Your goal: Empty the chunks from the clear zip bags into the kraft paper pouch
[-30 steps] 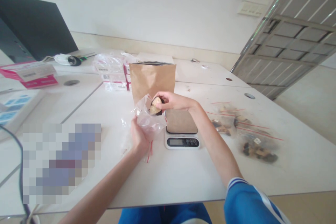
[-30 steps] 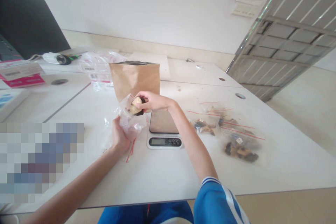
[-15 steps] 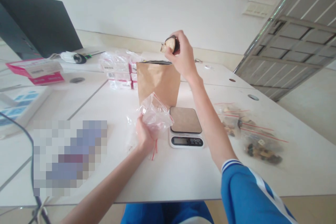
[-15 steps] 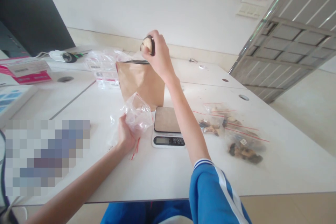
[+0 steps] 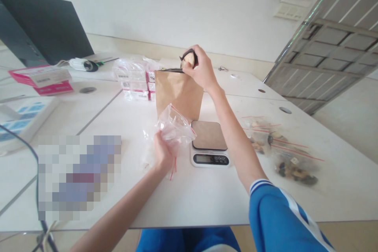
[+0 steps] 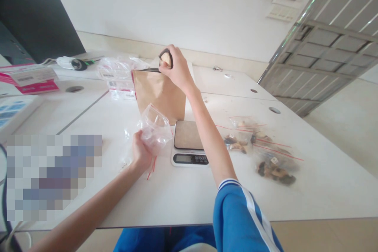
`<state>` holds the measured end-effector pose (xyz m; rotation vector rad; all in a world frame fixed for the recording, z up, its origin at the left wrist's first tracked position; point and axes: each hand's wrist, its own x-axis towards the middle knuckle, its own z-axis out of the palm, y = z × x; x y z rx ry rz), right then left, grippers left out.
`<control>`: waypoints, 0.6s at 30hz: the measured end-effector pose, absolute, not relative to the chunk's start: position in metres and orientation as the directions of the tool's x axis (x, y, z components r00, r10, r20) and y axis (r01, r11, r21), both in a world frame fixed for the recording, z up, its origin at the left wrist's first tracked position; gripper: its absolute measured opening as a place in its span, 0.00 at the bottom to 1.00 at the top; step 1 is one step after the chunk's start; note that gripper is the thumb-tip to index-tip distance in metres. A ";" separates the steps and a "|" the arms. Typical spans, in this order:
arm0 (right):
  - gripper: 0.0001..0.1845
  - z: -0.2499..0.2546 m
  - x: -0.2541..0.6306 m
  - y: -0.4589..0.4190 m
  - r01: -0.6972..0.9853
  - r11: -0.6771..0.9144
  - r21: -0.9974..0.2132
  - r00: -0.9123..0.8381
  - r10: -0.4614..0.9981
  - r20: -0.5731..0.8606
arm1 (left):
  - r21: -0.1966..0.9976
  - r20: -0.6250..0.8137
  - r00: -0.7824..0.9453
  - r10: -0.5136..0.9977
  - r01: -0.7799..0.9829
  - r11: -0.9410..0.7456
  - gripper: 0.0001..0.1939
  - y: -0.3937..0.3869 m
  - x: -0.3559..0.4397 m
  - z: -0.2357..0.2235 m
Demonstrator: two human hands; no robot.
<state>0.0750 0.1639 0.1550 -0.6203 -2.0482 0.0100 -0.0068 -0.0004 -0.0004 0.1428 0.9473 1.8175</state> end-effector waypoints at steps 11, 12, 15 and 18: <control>0.12 0.159 0.076 0.189 0.471 0.818 -0.330 -0.450 0.544 0.709 | 0.662 -0.094 -0.412 0.906 -0.706 -0.252 0.15 -0.009 -0.007 0.015; 0.12 0.158 0.076 0.189 0.469 0.819 -0.330 -0.460 0.546 0.700 | 0.645 -0.099 -0.383 0.918 -0.727 -0.235 0.14 -0.010 -0.007 0.019; 0.14 0.157 0.077 0.188 0.459 0.824 -0.332 -0.474 0.543 0.693 | 0.621 -0.107 -0.314 0.943 -0.762 -0.184 0.14 -0.013 -0.008 0.036; 0.15 0.157 0.077 0.188 0.450 0.825 -0.341 -0.475 0.545 0.691 | 0.702 -0.167 -0.328 0.930 -0.702 -0.121 0.13 -0.018 -0.022 0.055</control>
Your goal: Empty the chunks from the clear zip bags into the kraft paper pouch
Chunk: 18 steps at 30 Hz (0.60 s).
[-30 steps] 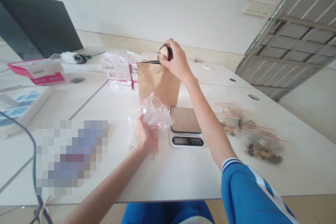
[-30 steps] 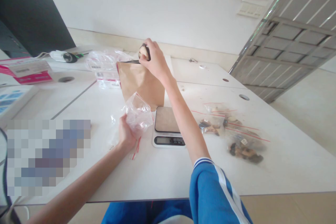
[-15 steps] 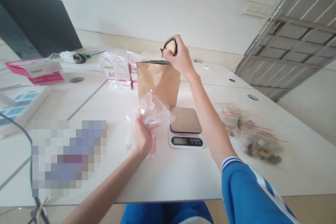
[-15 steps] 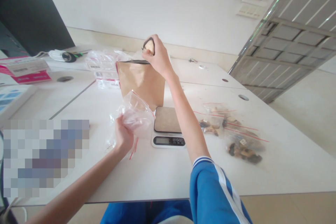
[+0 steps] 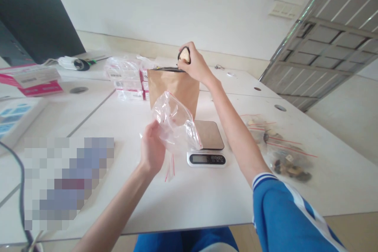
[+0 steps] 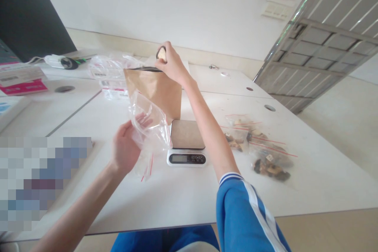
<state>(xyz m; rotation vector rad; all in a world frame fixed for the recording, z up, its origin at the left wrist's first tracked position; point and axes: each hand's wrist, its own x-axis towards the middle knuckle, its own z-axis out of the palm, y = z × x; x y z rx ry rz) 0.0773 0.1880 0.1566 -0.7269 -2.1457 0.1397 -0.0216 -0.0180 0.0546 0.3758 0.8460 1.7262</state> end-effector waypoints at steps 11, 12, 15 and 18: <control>0.13 0.151 0.078 0.192 0.435 0.819 -0.375 -0.458 0.559 0.691 | 0.705 0.263 -0.409 0.874 0.699 0.116 0.21 -0.030 -0.078 -0.006; 0.14 0.152 0.078 0.190 0.429 0.823 -0.373 -0.459 0.554 0.694 | 0.588 0.352 -0.367 0.861 0.802 0.101 0.23 -0.031 -0.075 -0.007; 0.15 0.152 0.079 0.178 0.415 0.835 -0.362 -0.442 0.533 0.722 | 0.279 0.539 -0.235 0.809 0.956 0.092 0.25 -0.038 -0.065 0.006; 0.15 0.152 0.078 0.166 0.400 0.844 -0.356 -0.357 0.502 0.788 | 0.178 0.643 -0.129 0.755 0.984 0.017 0.22 -0.046 -0.060 0.023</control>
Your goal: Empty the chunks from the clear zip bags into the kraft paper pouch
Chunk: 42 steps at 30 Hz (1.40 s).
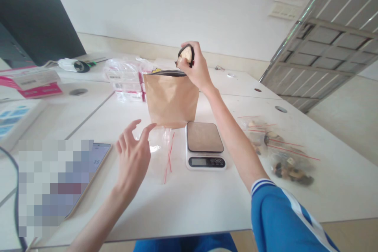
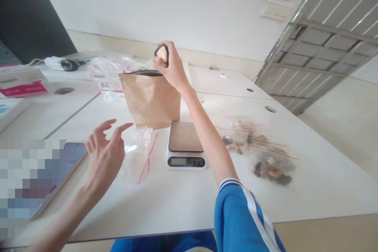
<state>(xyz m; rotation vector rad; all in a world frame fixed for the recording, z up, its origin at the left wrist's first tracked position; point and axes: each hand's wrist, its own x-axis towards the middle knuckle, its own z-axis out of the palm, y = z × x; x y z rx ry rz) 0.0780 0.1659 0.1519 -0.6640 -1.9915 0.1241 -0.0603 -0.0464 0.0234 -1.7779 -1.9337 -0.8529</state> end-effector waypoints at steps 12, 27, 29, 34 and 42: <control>0.18 0.145 0.075 0.179 0.364 0.834 -0.414 -0.286 0.523 0.803 | 0.089 0.373 0.191 0.908 0.967 -0.240 0.17 -0.042 -0.073 -0.035; 0.12 0.141 0.082 0.163 0.405 0.871 -0.278 -0.566 0.478 0.672 | 0.294 0.420 0.094 0.903 0.927 -0.233 0.17 -0.043 -0.069 -0.029; 0.13 0.136 0.083 0.158 0.438 0.872 -0.217 -0.584 0.460 0.669 | 0.263 0.432 0.125 0.893 0.930 -0.258 0.18 -0.043 -0.068 -0.028; 0.18 0.124 0.101 0.131 0.525 0.834 -0.172 -0.460 0.447 0.767 | 0.190 0.455 0.185 0.871 0.936 -0.298 0.19 -0.044 -0.070 -0.019; 0.13 0.076 0.256 0.100 0.837 0.507 -0.207 -0.455 0.854 0.252 | 0.378 0.489 0.035 0.872 0.892 -0.247 0.17 -0.055 -0.060 0.007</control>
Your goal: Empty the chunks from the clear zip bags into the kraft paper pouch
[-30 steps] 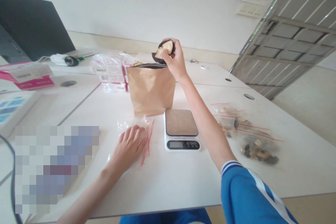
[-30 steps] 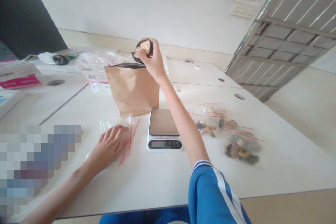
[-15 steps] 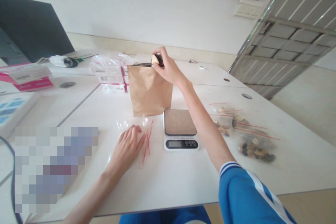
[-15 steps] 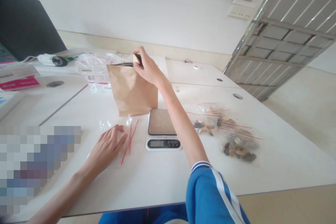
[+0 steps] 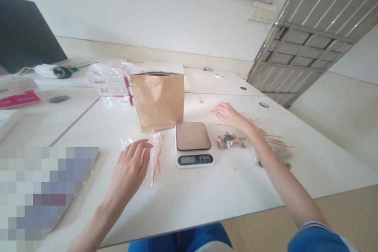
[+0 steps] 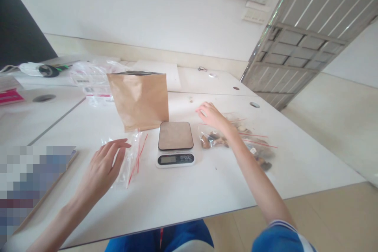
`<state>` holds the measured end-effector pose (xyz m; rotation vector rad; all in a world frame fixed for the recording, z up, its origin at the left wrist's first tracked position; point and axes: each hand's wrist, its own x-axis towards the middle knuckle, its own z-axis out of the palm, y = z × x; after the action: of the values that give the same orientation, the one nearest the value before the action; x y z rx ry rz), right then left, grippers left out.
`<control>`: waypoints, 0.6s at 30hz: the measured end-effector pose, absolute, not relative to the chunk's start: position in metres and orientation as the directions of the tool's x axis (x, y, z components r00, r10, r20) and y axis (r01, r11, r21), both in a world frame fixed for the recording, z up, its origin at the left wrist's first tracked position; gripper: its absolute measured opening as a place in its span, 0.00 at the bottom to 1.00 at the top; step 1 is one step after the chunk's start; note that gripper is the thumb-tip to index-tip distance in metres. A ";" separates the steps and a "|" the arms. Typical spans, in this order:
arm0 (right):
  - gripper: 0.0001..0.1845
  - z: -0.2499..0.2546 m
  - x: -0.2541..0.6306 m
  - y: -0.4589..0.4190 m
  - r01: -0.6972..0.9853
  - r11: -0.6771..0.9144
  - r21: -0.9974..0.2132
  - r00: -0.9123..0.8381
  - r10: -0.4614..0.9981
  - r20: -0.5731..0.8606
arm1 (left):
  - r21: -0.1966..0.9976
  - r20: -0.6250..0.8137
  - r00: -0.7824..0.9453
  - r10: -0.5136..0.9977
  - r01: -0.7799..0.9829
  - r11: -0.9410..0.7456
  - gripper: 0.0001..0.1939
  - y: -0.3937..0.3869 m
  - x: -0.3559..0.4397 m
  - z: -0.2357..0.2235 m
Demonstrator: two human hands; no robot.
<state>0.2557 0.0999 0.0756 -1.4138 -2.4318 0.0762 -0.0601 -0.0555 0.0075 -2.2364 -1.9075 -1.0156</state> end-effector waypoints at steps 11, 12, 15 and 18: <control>0.11 0.076 0.303 0.049 0.918 0.310 -0.247 -0.264 0.943 0.205 | 0.868 0.306 0.004 0.952 0.409 -0.281 0.07 -0.091 0.013 0.014; 0.11 0.087 0.297 0.039 0.904 0.312 -0.291 -0.250 0.940 0.231 | 0.890 0.290 0.024 0.957 0.362 -0.278 0.07 -0.092 0.017 0.016; 0.11 0.111 0.263 0.006 0.866 0.356 -0.350 -0.220 0.902 0.372 | 0.945 0.252 0.107 0.962 0.185 -0.268 0.08 -0.094 0.030 0.026; 0.11 0.113 0.218 -0.021 0.750 0.453 -0.482 -0.253 0.870 0.424 | 0.962 0.274 0.115 0.955 -0.020 -0.273 0.10 -0.095 0.044 0.039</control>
<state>0.2178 -0.0205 0.1132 -1.3472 -2.0575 0.2378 0.0436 -0.0947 0.0394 -2.7168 -1.8132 -2.4570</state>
